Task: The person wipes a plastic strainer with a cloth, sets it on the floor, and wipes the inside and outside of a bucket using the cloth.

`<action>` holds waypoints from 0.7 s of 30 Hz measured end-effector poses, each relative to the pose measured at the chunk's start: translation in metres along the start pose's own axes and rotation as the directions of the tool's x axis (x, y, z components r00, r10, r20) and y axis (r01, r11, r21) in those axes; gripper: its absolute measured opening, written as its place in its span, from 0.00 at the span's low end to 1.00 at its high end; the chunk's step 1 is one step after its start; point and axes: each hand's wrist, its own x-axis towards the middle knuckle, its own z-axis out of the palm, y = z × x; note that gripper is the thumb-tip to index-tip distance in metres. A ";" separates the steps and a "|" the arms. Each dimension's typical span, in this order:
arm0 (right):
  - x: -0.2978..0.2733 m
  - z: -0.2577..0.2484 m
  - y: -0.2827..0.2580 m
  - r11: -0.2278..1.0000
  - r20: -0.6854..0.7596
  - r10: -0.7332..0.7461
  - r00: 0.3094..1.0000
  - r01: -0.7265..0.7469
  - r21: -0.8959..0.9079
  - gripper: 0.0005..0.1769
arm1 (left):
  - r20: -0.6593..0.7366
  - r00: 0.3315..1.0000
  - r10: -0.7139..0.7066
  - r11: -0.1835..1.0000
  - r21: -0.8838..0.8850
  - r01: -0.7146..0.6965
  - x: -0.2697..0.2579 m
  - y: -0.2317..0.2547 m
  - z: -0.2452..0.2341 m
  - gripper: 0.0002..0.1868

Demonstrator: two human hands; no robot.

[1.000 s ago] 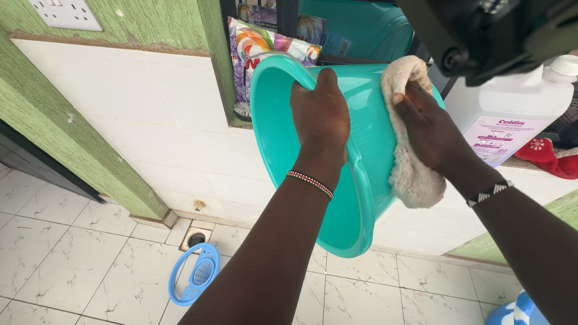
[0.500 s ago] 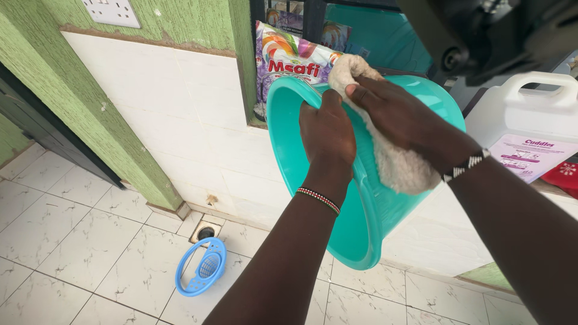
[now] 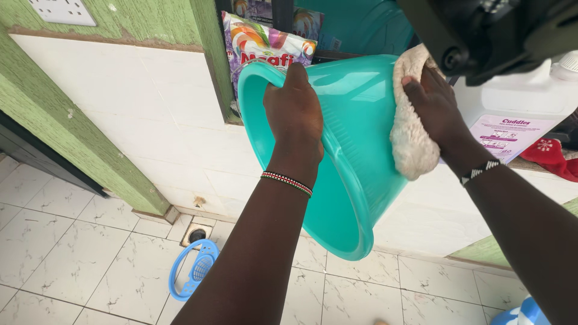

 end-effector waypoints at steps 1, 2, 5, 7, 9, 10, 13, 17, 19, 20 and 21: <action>0.014 -0.004 0.004 0.953 0.053 0.240 0.969 -0.246 0.175 0.33 | 0.003 0.999 0.032 0.999 -0.018 -0.032 -0.001 -0.003 0.003 0.18; 0.027 -0.008 0.003 0.824 0.159 0.446 0.881 -0.474 0.310 0.34 | -0.003 0.999 0.054 0.997 -0.050 -0.054 -0.003 -0.005 0.003 0.19; 0.054 -0.013 -0.022 0.887 0.293 0.383 0.876 -0.437 0.148 0.32 | -0.029 0.999 -0.015 1.000 -0.021 0.014 -0.005 -0.007 0.002 0.21; 0.050 -0.009 -0.050 0.993 0.349 0.113 0.930 -0.098 -0.059 0.29 | -0.020 0.999 0.038 0.999 0.021 -0.038 -0.006 -0.008 0.005 0.22; 0.035 0.003 -0.083 0.983 0.413 0.169 0.895 -0.181 -0.011 0.28 | -0.013 0.996 0.087 0.994 0.063 -0.086 -0.006 -0.010 0.006 0.24; 0.020 0.007 -0.098 0.983 0.411 0.168 0.896 -0.181 -0.008 0.28 | -0.014 0.996 0.084 0.996 0.005 -0.083 -0.005 -0.009 0.006 0.27; -0.022 0.012 -0.127 0.963 0.284 -0.209 0.936 0.146 0.227 0.27 | 0.004 0.999 0.044 0.998 -0.041 -0.044 -0.001 -0.004 0.005 0.31; -0.060 -0.007 -0.118 0.945 0.233 -0.122 0.965 0.041 0.324 0.24 | -0.101 0.990 0.096 0.994 0.056 -0.090 -0.008 -0.010 0.012 0.30; -0.083 -0.010 -0.112 0.935 0.219 -0.184 0.958 0.102 0.340 0.23 | -0.108 0.993 -0.037 0.999 -0.035 0.034 0.000 0.002 0.008 0.30; -0.099 -0.012 -0.111 0.942 0.253 -0.151 0.956 0.062 0.330 0.25 | -0.098 0.980 -0.171 0.981 -0.114 0.160 0.005 0.006 0.005 0.29; -0.108 -0.014 -0.109 0.948 0.286 -0.117 0.951 0.021 0.319 0.26 | -0.094 0.980 -0.177 0.980 -0.114 0.166 0.008 0.007 0.004 0.29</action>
